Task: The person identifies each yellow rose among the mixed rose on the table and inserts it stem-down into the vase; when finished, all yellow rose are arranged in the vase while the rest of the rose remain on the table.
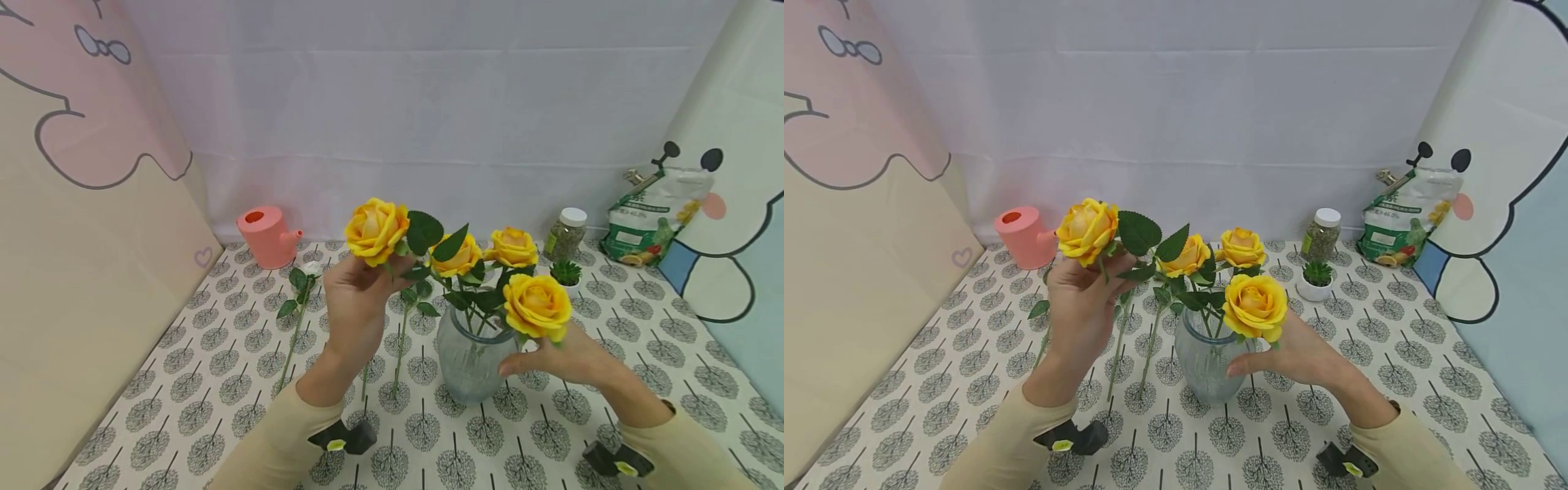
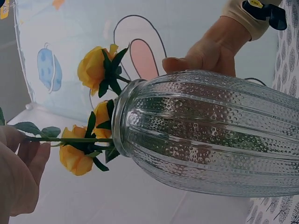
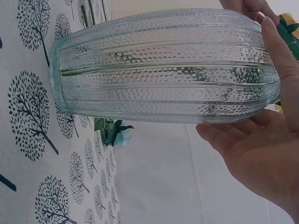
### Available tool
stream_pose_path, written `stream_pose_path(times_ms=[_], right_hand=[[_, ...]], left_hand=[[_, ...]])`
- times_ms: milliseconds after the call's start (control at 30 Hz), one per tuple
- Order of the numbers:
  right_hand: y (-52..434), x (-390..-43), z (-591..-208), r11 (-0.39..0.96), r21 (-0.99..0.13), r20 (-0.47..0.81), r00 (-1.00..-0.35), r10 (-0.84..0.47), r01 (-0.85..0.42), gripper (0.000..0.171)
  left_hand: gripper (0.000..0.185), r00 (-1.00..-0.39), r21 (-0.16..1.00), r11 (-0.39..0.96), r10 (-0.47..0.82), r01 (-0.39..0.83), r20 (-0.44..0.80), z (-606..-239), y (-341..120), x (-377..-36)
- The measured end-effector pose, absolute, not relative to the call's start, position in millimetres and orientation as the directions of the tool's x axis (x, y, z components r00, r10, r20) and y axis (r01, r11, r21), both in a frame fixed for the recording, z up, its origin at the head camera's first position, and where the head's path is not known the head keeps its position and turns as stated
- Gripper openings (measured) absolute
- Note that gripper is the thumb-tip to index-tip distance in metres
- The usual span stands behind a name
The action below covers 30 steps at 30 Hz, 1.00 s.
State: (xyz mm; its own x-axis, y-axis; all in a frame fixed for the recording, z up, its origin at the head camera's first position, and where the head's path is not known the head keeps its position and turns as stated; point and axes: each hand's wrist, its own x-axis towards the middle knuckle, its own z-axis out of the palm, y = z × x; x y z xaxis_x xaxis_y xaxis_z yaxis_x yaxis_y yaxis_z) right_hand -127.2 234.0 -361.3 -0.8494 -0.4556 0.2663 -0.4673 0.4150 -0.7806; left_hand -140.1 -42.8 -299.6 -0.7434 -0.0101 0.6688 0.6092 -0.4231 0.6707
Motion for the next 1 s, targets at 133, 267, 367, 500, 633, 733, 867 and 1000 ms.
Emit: stream_pose_path(times_ms=[133,267,367,500,633,733,867,1000], right_hand=[[236,-127,-362,0.393,-0.778,0.282,-0.831,-0.479,-0.490,0.070],[237,-128,-363,0.387,-0.740,0.324,-0.795,-0.513,-0.551,0.069],[236,-128,-362,0.390,-0.744,0.314,-0.798,-0.514,-0.543,0.071],[235,-126,-360,0.393,-0.786,0.253,-0.828,-0.500,-0.477,0.074],[234,-126,-360,0.363,-0.815,0.240,-0.832,-0.500,-0.453,0.074],[233,-127,-360,0.377,-0.808,0.243,-0.839,-0.488,-0.453,0.073],[233,-127,-360,0.424,-0.792,0.220,-0.854,-0.471,-0.438,0.073],[233,-126,-359,0.427,-0.806,0.185,-0.859,-0.477,-0.410,0.070]], left_hand=[[0.028,-0.780,0.715,-0.395,-0.009,0.577,0.625,-302,-41,-145],[0.023,-0.810,0.754,-0.369,0.006,0.543,0.587,-303,-40,-149],[0.023,-0.817,0.764,-0.369,0.021,0.529,0.576,-305,-39,-153],[0.027,-0.825,0.766,-0.405,0.048,0.500,0.564,-307,-37,-157],[0.033,-0.829,0.772,-0.425,0.080,0.473,0.553,-310,-36,-160],[0.031,-0.833,0.779,-0.421,0.092,0.464,0.546,-312,-35,-161],[0.025,-0.850,0.795,-0.420,0.096,0.437,0.517,-314,-33,-163],[0.021,-0.872,0.817,-0.420,0.108,0.395,0.477,-317,-30,-163]])
